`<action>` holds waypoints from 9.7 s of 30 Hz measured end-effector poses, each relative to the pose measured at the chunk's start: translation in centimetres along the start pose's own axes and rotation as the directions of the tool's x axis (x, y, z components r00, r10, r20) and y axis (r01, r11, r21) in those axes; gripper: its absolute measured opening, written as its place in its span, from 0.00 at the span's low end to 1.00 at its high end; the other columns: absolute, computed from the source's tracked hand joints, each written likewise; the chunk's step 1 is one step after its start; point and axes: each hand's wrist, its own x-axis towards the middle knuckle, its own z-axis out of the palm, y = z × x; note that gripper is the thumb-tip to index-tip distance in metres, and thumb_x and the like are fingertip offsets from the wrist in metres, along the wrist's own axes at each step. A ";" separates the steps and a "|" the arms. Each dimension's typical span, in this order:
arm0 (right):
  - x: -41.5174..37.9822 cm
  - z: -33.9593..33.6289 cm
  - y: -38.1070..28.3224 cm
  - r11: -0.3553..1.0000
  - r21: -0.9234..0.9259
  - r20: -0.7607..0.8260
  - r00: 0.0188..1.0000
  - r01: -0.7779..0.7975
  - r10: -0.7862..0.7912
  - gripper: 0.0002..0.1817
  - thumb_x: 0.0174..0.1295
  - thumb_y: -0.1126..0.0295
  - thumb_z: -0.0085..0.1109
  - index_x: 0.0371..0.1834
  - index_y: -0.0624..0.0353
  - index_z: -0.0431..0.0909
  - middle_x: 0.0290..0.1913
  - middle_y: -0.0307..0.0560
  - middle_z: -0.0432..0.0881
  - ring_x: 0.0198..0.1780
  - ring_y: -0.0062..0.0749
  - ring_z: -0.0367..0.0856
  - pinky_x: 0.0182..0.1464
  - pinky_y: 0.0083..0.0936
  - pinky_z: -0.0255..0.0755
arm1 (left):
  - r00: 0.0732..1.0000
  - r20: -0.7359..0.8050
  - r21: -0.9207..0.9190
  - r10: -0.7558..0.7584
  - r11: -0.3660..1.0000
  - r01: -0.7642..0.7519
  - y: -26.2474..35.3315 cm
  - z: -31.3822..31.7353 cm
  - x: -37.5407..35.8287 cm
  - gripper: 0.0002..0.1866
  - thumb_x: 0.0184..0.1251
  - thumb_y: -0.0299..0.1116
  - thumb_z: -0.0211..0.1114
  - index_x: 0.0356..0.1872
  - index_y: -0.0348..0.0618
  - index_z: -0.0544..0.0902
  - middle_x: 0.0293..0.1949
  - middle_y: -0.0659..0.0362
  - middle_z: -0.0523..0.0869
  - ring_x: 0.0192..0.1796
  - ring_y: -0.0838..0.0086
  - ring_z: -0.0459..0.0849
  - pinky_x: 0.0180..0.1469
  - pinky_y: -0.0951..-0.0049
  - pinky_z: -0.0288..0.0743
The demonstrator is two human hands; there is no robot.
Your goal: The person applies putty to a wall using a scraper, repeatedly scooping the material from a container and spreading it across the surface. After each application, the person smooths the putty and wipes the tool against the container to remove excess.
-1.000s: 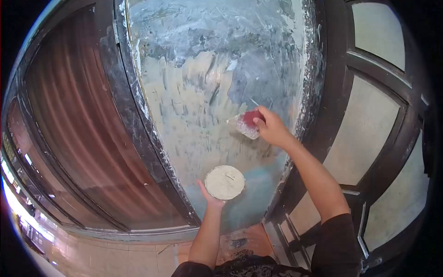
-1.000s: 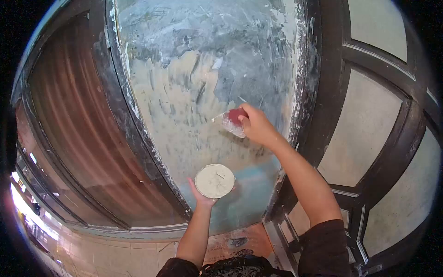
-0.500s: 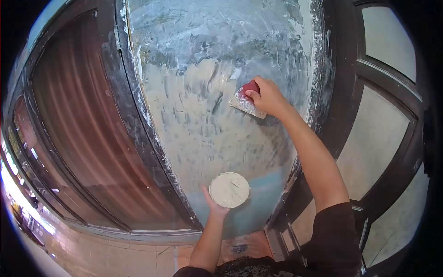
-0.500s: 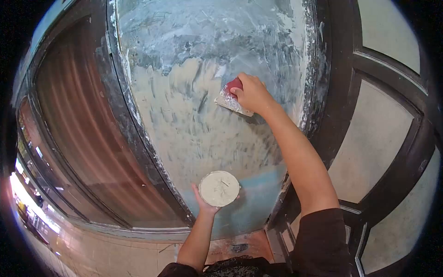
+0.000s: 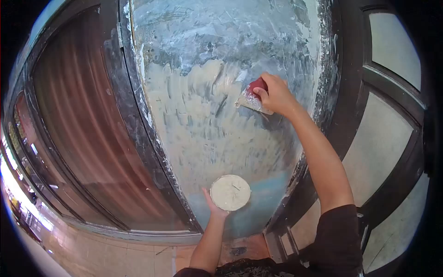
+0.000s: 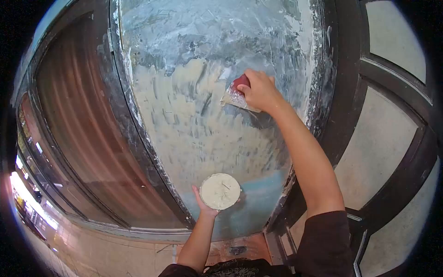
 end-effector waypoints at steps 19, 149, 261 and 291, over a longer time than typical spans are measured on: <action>-0.6 0.7 -0.4 0.995 0.054 -0.048 0.995 0.084 -0.082 0.14 0.67 0.64 0.65 0.43 0.62 0.74 0.39 0.59 0.81 0.49 0.56 0.77 0.57 0.46 0.64 | 0.998 -0.016 -0.097 -0.053 0.994 0.051 -0.9 -1.3 0.3 0.57 0.60 0.88 0.38 0.78 0.53 0.68 0.78 0.47 0.67 0.74 0.34 0.68 0.63 0.09 0.58; -3.9 1.5 1.9 0.996 0.077 -0.064 0.997 0.037 -0.032 0.12 0.74 0.60 0.58 0.45 0.57 0.78 0.39 0.55 0.84 0.44 0.62 0.82 0.43 0.49 0.74 | 0.982 0.162 -0.218 0.100 0.974 -0.063 4.8 3.6 -4.1 0.59 0.58 0.88 0.42 0.80 0.53 0.65 0.79 0.46 0.64 0.74 0.32 0.68 0.59 0.07 0.60; -19.7 7.4 -9.5 0.848 0.260 0.146 0.850 0.461 -0.507 0.19 0.59 0.74 0.64 0.55 0.50 0.86 0.57 0.38 0.87 0.64 0.42 0.80 0.63 0.40 0.76 | 0.976 -0.105 -0.034 0.192 0.980 -0.197 10.2 6.3 -6.2 0.58 0.62 0.87 0.36 0.78 0.48 0.66 0.79 0.46 0.65 0.77 0.38 0.65 0.69 0.17 0.59; -33.9 15.5 -20.3 0.913 0.365 0.134 0.980 -0.185 0.145 0.26 0.48 0.86 0.61 0.41 0.40 0.94 0.60 0.40 0.81 0.66 0.50 0.69 0.70 0.44 0.59 | 0.916 -0.339 0.005 0.213 0.974 -0.225 10.2 -3.2 -10.3 0.57 0.59 0.88 0.40 0.72 0.49 0.74 0.73 0.50 0.75 0.73 0.46 0.72 0.73 0.35 0.66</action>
